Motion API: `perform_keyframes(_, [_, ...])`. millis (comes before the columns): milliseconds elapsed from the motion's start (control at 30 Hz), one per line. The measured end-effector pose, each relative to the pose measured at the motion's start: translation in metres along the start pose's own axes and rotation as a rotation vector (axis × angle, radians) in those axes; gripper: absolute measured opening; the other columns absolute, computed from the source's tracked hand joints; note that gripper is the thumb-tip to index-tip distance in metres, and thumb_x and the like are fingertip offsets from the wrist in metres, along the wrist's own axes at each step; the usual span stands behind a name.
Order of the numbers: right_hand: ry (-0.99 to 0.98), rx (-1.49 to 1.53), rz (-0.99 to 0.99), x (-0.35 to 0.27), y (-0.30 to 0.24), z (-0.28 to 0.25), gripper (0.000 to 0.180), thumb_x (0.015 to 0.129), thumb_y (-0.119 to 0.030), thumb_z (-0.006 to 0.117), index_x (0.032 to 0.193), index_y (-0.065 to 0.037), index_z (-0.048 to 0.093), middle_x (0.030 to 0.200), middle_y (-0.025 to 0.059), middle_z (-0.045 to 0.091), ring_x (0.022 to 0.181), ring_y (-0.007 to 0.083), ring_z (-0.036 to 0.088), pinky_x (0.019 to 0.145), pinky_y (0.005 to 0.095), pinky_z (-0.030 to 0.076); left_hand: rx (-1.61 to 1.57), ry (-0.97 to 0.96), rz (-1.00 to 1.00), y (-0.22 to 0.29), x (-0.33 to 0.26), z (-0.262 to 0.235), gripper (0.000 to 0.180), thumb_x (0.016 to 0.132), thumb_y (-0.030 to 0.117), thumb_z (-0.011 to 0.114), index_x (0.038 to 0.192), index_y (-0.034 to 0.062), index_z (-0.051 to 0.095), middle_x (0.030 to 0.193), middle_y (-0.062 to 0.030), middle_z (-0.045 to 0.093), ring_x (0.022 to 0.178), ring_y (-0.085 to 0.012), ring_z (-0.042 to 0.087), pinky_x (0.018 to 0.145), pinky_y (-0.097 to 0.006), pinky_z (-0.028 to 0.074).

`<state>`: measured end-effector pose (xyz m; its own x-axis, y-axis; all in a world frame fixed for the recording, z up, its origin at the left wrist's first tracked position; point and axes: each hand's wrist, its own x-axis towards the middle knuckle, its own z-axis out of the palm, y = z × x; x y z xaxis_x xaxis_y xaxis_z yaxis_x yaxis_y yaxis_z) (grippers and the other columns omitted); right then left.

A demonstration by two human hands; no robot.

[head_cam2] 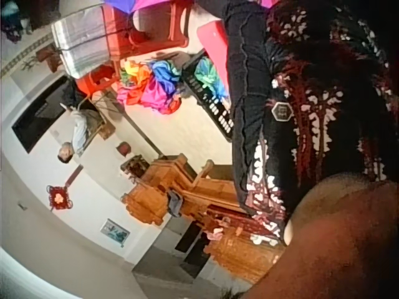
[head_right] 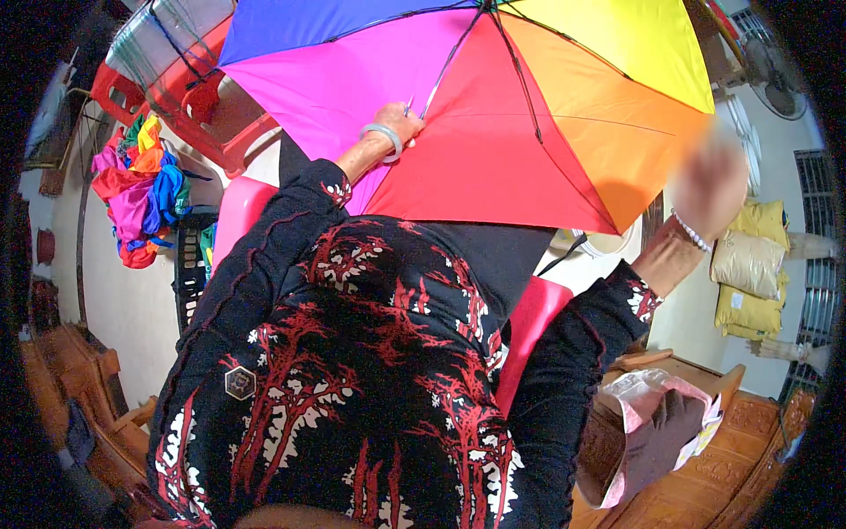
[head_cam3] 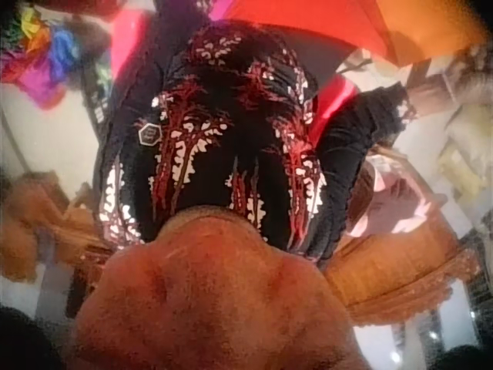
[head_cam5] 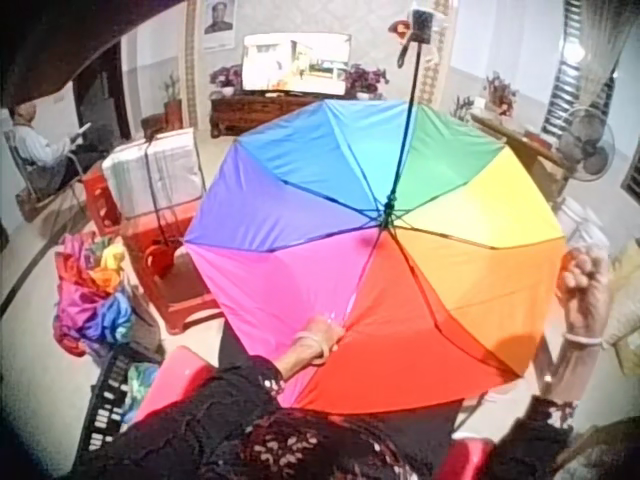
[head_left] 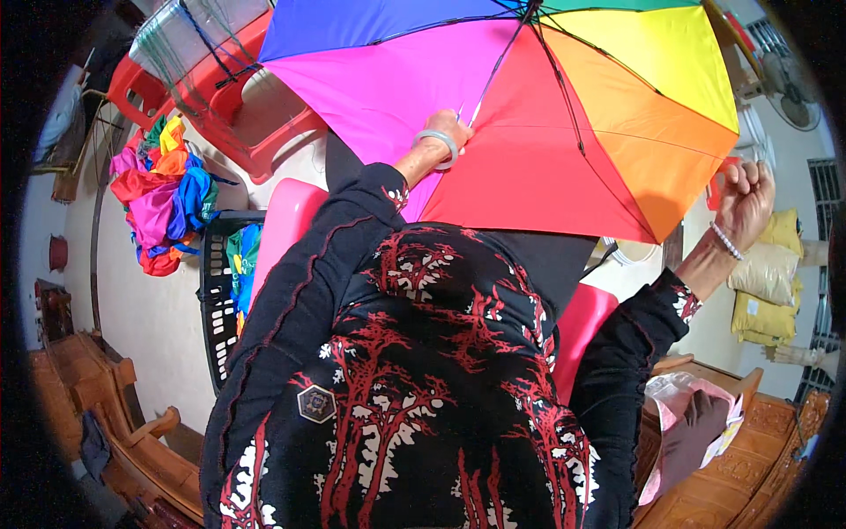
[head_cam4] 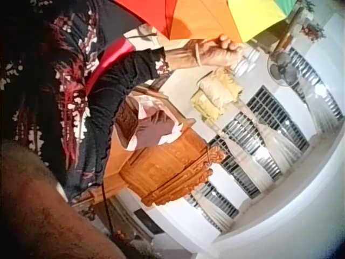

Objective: Repairing the fabric of a multi-colored umbrella using a needle and thread.

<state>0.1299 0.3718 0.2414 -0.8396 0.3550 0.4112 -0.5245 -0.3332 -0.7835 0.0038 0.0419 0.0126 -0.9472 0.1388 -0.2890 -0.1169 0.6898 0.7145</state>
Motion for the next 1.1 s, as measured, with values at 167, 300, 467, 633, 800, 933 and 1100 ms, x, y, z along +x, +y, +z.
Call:
perform_keyframes(167, [0.189, -0.168, -0.056, -0.015, 0.007, 0.034, 0.023, 0.084, -0.007, 0.045, 0.063, -0.009, 0.035, 0.056, -0.0031, 0.029, 0.048, 0.0075, 0.027, 0.052, 0.0242, 0.031, 0.090, 0.045, 0.056, -0.010, 0.007, 0.002, 0.019, 0.067, 0.019, 0.053, 0.065, 0.0013, 0.061, 0.054, -0.0136, 0.058, 0.060, -0.0254, 0.062, 0.059, -0.035, 0.049])
perform_keyframes(300, [0.224, -0.182, -0.063, -0.015, 0.007, 0.031, 0.023, 0.084, -0.006, 0.045, 0.063, -0.009, 0.035, 0.055, -0.0032, 0.029, 0.048, 0.0073, 0.028, 0.052, 0.0242, 0.031, 0.183, 0.006, 0.159, -0.021, 0.019, 0.008, 0.021, 0.066, 0.019, 0.054, 0.068, 0.0005, 0.062, 0.062, -0.0185, 0.059, 0.065, -0.0293, 0.061, 0.061, -0.037, 0.049])
perform_keyframes(467, [0.231, -0.158, -0.074, -0.011, 0.005, 0.012, 0.022, 0.084, -0.006, 0.044, 0.064, -0.008, 0.036, 0.055, -0.0030, 0.029, 0.049, 0.0073, 0.029, 0.052, 0.0245, 0.031, 0.121, 0.111, 0.134, -0.033, 0.034, 0.019, 0.021, 0.066, 0.018, 0.054, 0.070, -0.0012, 0.061, 0.069, -0.0226, 0.059, 0.069, -0.0334, 0.060, 0.063, -0.040, 0.049])
perform_keyframes(633, [0.168, -0.167, -0.093, -0.011, -0.006, 0.004, 0.018, 0.084, -0.006, 0.044, 0.066, -0.007, 0.038, 0.055, -0.0026, 0.029, 0.048, 0.0074, 0.029, 0.053, 0.0241, 0.032, 0.148, 0.152, 0.174, -0.031, 0.031, 0.014, 0.021, 0.067, 0.017, 0.054, 0.071, -0.0028, 0.061, 0.071, -0.0242, 0.058, 0.069, -0.0363, 0.059, 0.063, -0.042, 0.048])
perform_keyframes(800, [0.232, -0.299, -0.207, -0.019, 0.000, 0.026, 0.012, 0.084, -0.008, 0.044, 0.073, -0.005, 0.043, 0.056, -0.0013, 0.034, 0.047, 0.0081, 0.032, 0.053, 0.0247, 0.037, 0.152, 0.181, 0.187, -0.025, 0.016, 0.005, 0.022, 0.069, 0.018, 0.055, 0.074, -0.0028, 0.060, 0.072, -0.0251, 0.057, 0.070, -0.0389, 0.057, 0.063, -0.044, 0.047])
perform_keyframes(933, [0.269, -0.460, -0.256, -0.021, 0.008, 0.025, 0.007, 0.084, -0.009, 0.046, 0.080, -0.003, 0.046, 0.060, 0.0013, 0.041, 0.048, 0.0090, 0.038, 0.052, 0.0268, 0.043, 0.225, 0.296, 0.247, -0.030, -0.001, 0.005, 0.022, 0.070, 0.019, 0.056, 0.080, 0.0001, 0.059, 0.077, -0.0241, 0.057, 0.075, -0.0393, 0.056, 0.065, -0.046, 0.046])
perform_keyframes(1100, [0.268, -0.377, -0.267, -0.020, 0.004, 0.019, 0.007, 0.083, -0.009, 0.048, 0.085, -0.002, 0.047, 0.065, 0.0033, 0.047, 0.050, 0.0096, 0.044, 0.051, 0.0277, 0.047, 0.215, 0.279, 0.270, -0.029, 0.004, 0.004, 0.022, 0.070, 0.020, 0.057, 0.080, 0.0004, 0.058, 0.077, -0.0237, 0.057, 0.074, -0.0391, 0.056, 0.063, -0.046, 0.045])
